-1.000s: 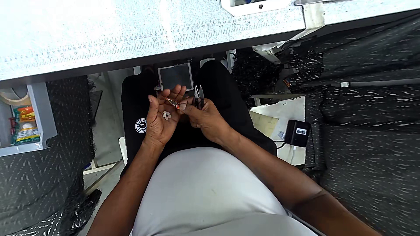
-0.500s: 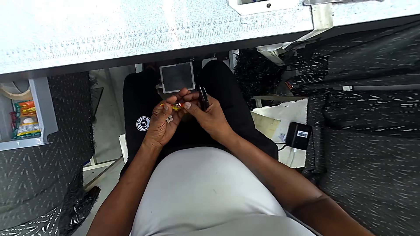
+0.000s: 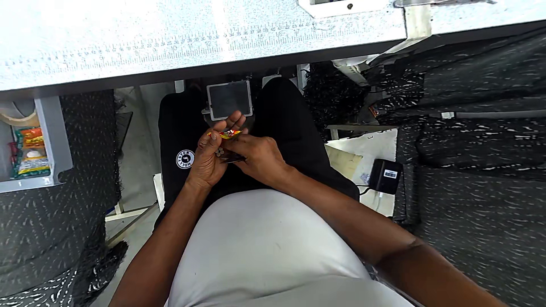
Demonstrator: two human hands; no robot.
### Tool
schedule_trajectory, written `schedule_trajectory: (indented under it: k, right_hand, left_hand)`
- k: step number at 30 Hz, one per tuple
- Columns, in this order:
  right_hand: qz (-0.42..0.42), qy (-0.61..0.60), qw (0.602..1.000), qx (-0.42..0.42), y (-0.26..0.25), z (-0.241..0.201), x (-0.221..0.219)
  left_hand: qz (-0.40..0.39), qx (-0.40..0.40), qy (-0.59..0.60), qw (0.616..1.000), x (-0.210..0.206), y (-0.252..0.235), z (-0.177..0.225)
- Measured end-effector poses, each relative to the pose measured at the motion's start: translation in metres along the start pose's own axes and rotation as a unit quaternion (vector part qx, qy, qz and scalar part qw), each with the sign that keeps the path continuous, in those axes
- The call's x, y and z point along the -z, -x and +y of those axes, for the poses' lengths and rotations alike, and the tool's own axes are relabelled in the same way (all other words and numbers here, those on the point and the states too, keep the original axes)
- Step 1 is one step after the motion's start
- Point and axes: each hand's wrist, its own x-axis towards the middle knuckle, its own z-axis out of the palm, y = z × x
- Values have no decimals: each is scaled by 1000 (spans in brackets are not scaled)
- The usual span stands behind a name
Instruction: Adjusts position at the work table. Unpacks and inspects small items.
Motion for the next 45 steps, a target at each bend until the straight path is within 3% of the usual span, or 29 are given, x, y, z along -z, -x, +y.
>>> schedule_trajectory:
  k: [9, 14, 21, 45]
  right_hand:
    - [2, 84, 994, 72, -1, 1, -2]
    - [57, 103, 984, 132, 1, 5, -4]
    - [138, -83, 987, -19, -12, -3, 33]
    - [40, -239, 962, -126, -6, 1, 42]
  left_hand:
    - [13, 22, 46, 999, 2, -1, -1]
    - [24, 30, 50, 998, 2, 2, 1]
    - [-23, 20, -1, 1000, 3, 1, 0]
    - [-73, 30, -42, 996, 6, 0, 2]
